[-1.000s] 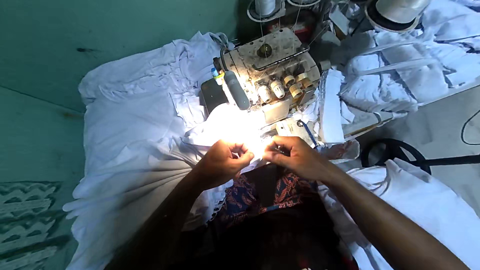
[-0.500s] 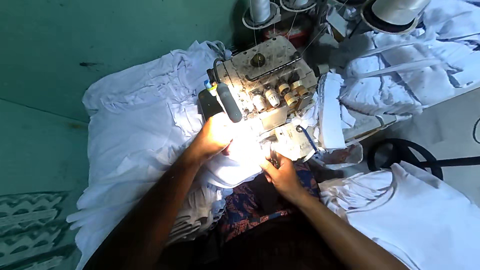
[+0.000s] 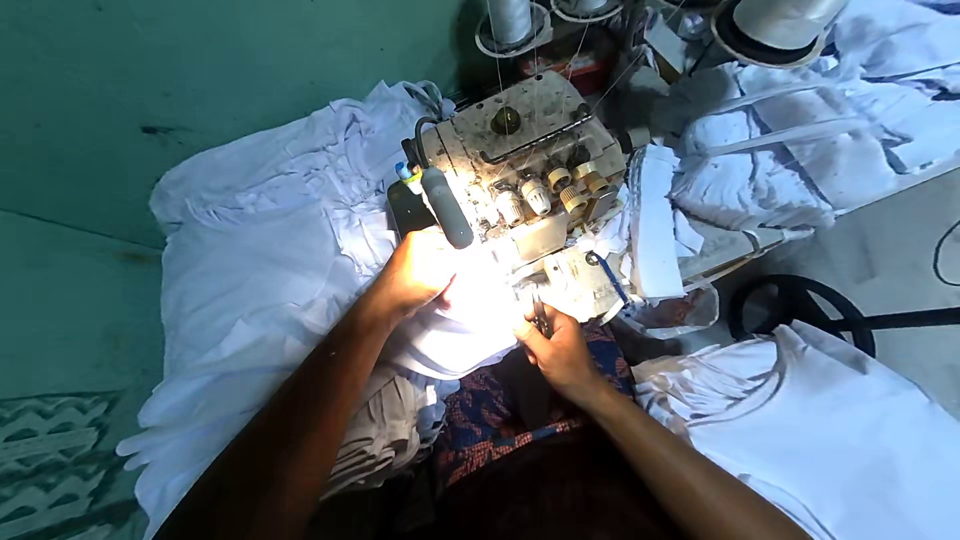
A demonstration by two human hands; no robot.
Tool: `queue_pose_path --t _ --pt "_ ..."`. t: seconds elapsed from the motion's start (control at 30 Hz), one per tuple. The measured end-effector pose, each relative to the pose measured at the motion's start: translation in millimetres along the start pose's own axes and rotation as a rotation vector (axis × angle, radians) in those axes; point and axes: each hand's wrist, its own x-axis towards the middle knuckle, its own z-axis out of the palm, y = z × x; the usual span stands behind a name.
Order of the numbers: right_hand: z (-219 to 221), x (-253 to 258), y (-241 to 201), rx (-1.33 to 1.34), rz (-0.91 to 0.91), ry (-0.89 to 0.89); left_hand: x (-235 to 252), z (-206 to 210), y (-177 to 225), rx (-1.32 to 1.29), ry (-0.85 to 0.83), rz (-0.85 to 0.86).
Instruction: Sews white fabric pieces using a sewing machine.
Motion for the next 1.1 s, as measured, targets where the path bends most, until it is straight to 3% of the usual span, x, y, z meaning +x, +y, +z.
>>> queue_pose_path --t 0.73,0.8,0.93,1.03,1.1 --pt "0.1 2.0 -1.9 -0.026 0.011 -0.009 -0.5 -0.9 8.9 0.025 -0.004 -0.023" --pt "0.5 0.6 -3.5 -0.019 0.031 -0.006 -2.3 -1.6 4.7 0.117 0.038 0.078" --pt "1.3 -9.7 -10.2 -0.01 0.022 -0.015 -23.7 7.7 -5.0 0.819 0.363 0.457" --pt "2.9 -19.3 -16.5 -0.008 -0.026 -0.036 -30.0 13.0 -28.8 1.141 0.385 0.737" --pt "5.6 -21.9 -19.0 -0.015 -0.045 -0.039 -30.0 13.8 -47.2 1.166 0.365 0.788"
